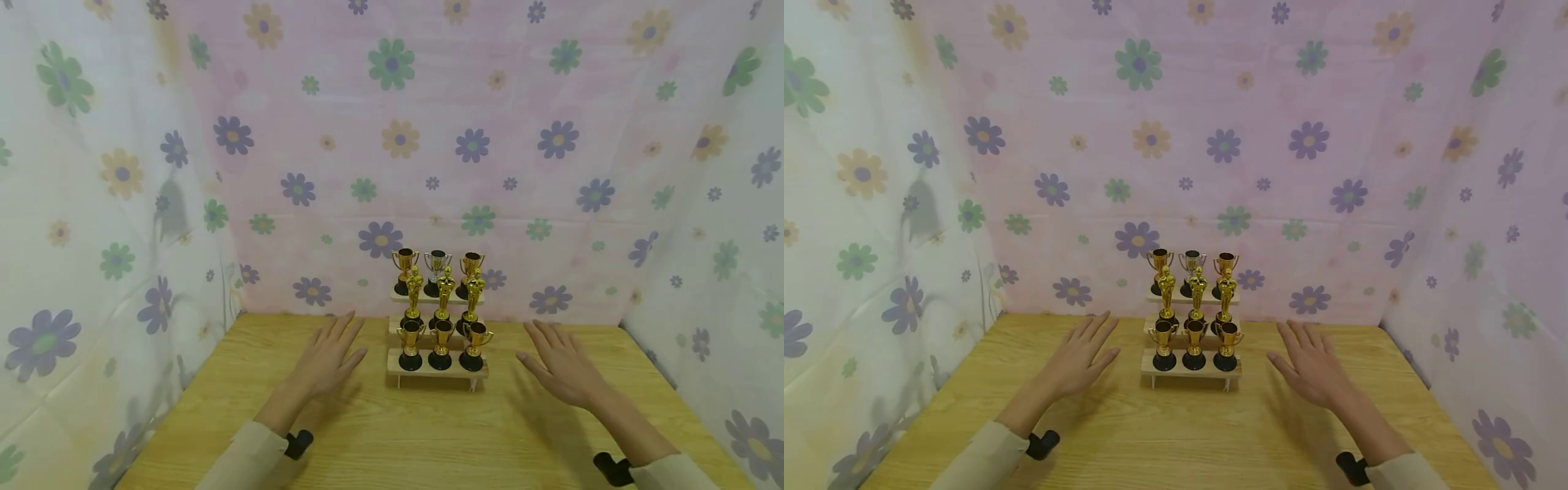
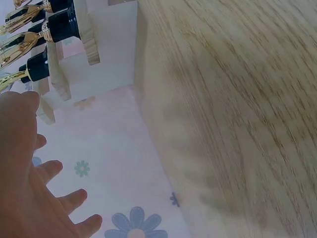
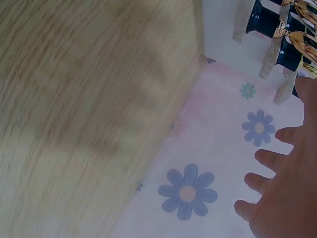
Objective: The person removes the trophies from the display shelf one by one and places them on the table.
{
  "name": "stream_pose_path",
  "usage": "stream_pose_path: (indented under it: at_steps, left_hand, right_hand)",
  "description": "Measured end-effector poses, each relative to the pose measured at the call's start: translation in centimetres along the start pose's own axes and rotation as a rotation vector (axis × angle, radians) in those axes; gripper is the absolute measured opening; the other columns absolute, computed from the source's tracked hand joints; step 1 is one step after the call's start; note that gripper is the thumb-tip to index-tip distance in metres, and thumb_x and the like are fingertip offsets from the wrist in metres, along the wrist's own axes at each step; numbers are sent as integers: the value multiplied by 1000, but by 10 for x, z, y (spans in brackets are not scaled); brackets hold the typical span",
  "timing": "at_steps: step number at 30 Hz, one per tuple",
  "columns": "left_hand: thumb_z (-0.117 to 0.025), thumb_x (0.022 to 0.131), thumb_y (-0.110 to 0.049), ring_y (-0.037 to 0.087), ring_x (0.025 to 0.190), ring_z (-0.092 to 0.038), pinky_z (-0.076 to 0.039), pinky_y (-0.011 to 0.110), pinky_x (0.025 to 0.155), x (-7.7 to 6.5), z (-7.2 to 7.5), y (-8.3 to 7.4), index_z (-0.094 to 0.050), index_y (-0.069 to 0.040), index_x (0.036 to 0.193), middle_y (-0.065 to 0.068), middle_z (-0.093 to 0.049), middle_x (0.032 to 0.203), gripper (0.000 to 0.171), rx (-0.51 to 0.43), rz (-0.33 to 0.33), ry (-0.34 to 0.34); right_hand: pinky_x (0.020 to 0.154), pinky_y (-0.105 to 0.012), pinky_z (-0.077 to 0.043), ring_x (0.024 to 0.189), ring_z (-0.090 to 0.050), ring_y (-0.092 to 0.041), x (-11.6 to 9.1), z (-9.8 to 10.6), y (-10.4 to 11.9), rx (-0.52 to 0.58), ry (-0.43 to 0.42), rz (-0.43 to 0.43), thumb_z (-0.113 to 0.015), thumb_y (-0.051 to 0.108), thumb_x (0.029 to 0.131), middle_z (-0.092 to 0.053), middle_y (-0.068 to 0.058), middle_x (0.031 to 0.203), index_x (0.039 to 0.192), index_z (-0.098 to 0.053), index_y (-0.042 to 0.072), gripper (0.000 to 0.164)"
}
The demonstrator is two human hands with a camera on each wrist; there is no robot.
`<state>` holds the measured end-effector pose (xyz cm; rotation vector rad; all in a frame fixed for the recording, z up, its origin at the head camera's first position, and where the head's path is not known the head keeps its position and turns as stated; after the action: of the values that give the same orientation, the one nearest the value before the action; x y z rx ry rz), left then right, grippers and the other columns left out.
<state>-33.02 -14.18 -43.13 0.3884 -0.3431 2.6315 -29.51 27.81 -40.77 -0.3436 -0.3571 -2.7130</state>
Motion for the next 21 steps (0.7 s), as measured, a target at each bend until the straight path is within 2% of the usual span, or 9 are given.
stream_pose_path:
  at_steps: [10,21]
  left_hand:
    - [-40,98,-48,37,137,-24,-24,61,107,8,3,-5,-23,-23,151,4,-16,156,61,-72,-15,-42]
    - [-42,98,-44,34,137,-25,-25,57,108,9,2,-8,-26,-22,150,5,-20,155,58,-169,2,-44]
  right_hand:
    - [101,-67,-21,131,-26,-49,3,0,8,98,-36,10,-43,43,99,-28,-25,147,147,-27,3,65]
    - [97,-65,-31,129,-32,-46,2,-4,12,157,-68,27,-44,41,99,-32,-24,145,146,-29,1,64]
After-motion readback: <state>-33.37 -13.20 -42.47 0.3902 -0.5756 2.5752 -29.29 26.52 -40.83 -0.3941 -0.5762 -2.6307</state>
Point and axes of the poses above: each hand's wrist, its own x-axis towards the middle knuckle, its own z-axis out of the back of the hand, y = z × x, the point moved 4 cm from there along x, towards the middle knuckle
